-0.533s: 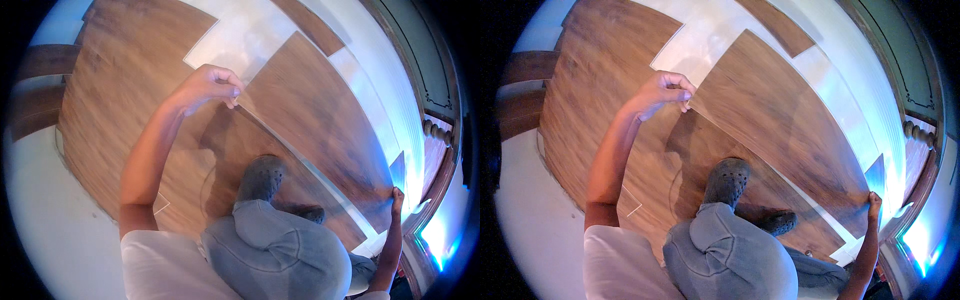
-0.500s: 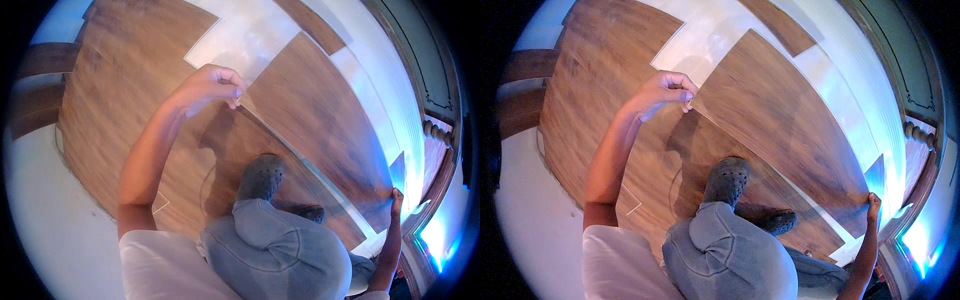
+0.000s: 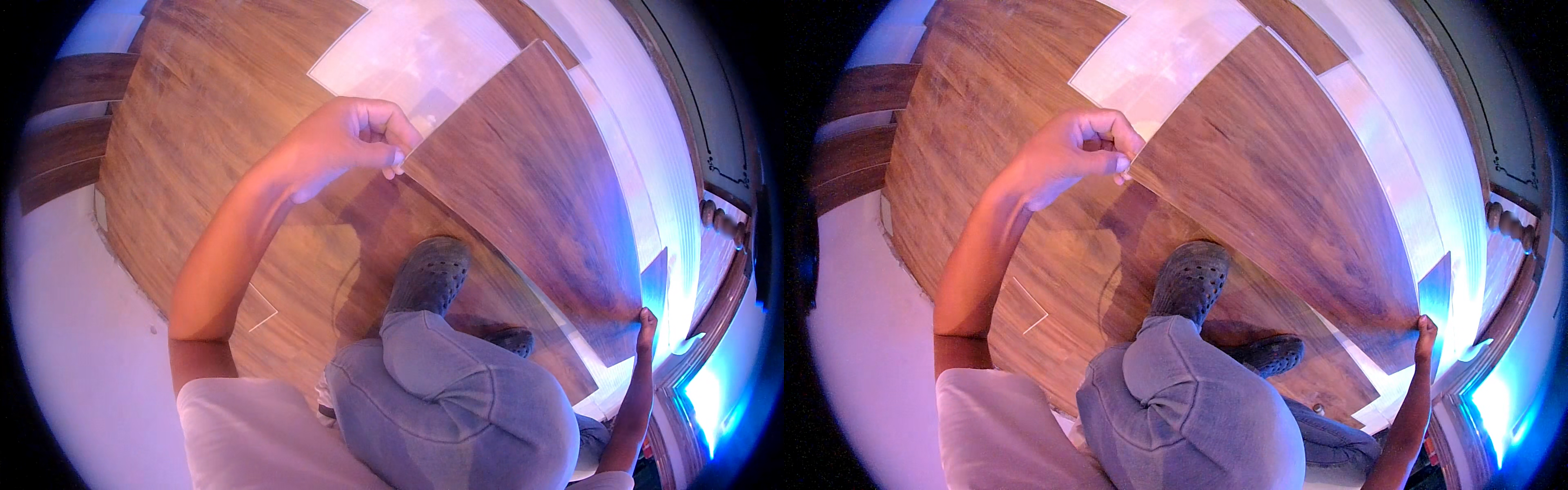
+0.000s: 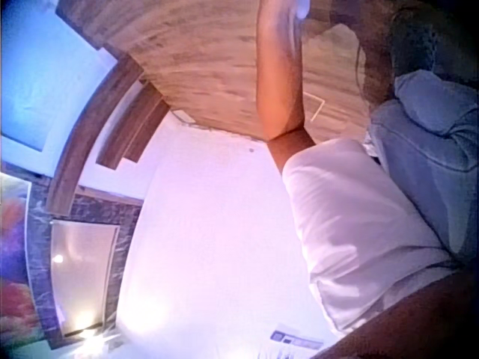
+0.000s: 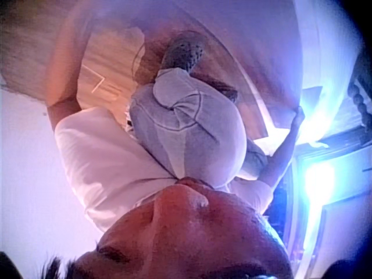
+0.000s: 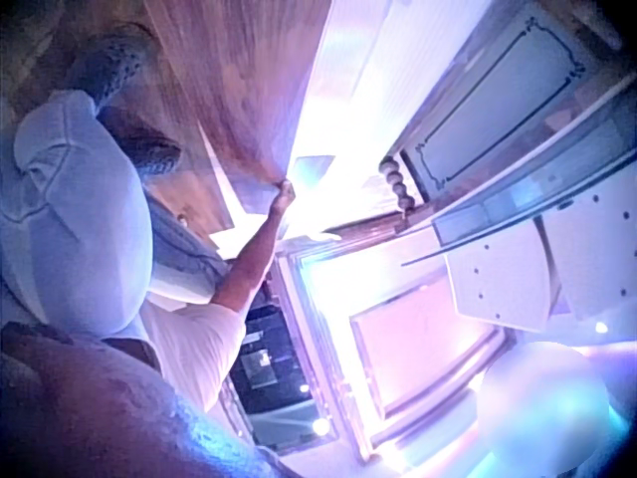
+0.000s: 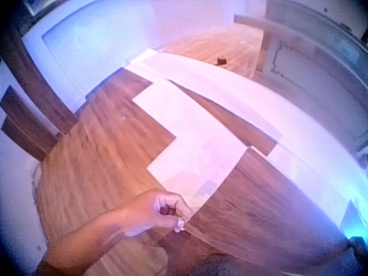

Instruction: The person installs wooden planks on the floor by aligning them, hammering them into place, and applying pressure by hand.

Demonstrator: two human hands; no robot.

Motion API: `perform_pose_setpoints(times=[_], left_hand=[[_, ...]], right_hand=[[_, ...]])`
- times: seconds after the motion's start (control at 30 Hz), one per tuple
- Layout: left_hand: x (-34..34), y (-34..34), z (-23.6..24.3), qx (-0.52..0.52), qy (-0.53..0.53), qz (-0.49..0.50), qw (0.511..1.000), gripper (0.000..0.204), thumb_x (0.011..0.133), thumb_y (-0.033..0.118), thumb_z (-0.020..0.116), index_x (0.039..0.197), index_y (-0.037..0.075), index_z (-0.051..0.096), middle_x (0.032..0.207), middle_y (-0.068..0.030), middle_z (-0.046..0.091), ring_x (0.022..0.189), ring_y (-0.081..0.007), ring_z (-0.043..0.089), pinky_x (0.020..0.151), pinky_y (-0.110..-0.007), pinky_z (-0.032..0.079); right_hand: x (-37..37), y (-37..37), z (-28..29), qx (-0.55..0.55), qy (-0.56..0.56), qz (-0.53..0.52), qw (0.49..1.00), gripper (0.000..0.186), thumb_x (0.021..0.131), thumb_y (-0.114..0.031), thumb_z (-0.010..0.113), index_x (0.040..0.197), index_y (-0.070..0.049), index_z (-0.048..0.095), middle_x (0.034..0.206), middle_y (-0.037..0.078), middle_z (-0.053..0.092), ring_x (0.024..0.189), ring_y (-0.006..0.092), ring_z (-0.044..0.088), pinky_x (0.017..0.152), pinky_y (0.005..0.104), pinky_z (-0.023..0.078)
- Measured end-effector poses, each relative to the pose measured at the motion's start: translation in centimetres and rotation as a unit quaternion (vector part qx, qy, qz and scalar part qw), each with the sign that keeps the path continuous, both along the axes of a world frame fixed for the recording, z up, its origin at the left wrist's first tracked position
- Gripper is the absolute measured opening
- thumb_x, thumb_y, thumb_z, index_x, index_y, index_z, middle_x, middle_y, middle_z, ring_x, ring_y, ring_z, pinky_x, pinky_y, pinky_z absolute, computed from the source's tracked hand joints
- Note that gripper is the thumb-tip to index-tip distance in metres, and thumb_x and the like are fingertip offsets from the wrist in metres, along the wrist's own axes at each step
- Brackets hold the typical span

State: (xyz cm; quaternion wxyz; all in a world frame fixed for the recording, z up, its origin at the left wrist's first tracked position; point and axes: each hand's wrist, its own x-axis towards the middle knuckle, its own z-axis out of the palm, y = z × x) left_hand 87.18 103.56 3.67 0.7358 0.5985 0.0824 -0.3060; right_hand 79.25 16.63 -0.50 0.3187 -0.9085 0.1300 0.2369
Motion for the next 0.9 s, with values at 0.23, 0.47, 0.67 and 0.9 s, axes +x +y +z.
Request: perform_pose_setpoints(times=[0.23,0.47,0.67,0.9], left_hand=[[-0.8,-0.3,0.7,0.002,0.003,-0.012,1.0,0.022,0.086,0.0,0.067,0.107,0.002,0.066,0.093,-0.0012,0.064,0.085,-0.0098,0.061,0.079,-0.026,0.05],[-1.7,-1.1,0.0,-0.008,-0.002,0.048,0.999,0.013,0.086,0.003,0.063,0.099,0.001,0.067,0.085,-0.0024,0.064,0.08,-0.0109,0.059,0.079,-0.028,0.049],[-2.3,-1.0,-0.5,0.011,0.005,0.058,0.998,0.015,0.088,0.005,0.065,0.102,0.0,0.068,0.085,-0.0036,0.065,0.081,-0.0114,0.06,0.079,-0.027,0.05],[-1.9,0.1,-0.4,0.06,0.004,0.008,0.998,0.015,0.088,0.007,0.071,0.102,0.002,0.07,0.091,-0.0033,0.068,0.083,-0.0112,0.065,0.077,-0.027,0.052]], right_hand=[[-0.4,-1.0,-0.5,0.01,-0.007,-0.014,1.0,0.049,0.102,-0.048,0.057,0.072,-0.016,0.036,0.074,-0.008,0.032,0.071,0.0082,0.029,0.063,0.0288,0.024],[-0.3,0.6,-0.7,0.011,-0.004,-0.007,1.0,0.051,0.102,-0.052,0.055,0.071,-0.015,0.037,0.074,-0.007,0.032,0.071,0.0085,0.029,0.063,0.029,0.024],[-0.3,0.1,-0.4,-0.011,0.005,-0.001,1.0,0.053,0.099,-0.055,0.058,0.073,-0.017,0.034,0.075,-0.008,0.03,0.071,0.0081,0.028,0.064,0.0287,0.023],[-0.3,0.9,-0.1,-0.021,0.013,0.014,1.0,0.056,0.098,-0.059,0.057,0.073,-0.015,0.032,0.075,-0.006,0.029,0.072,0.0096,0.027,0.064,0.0303,0.023]])
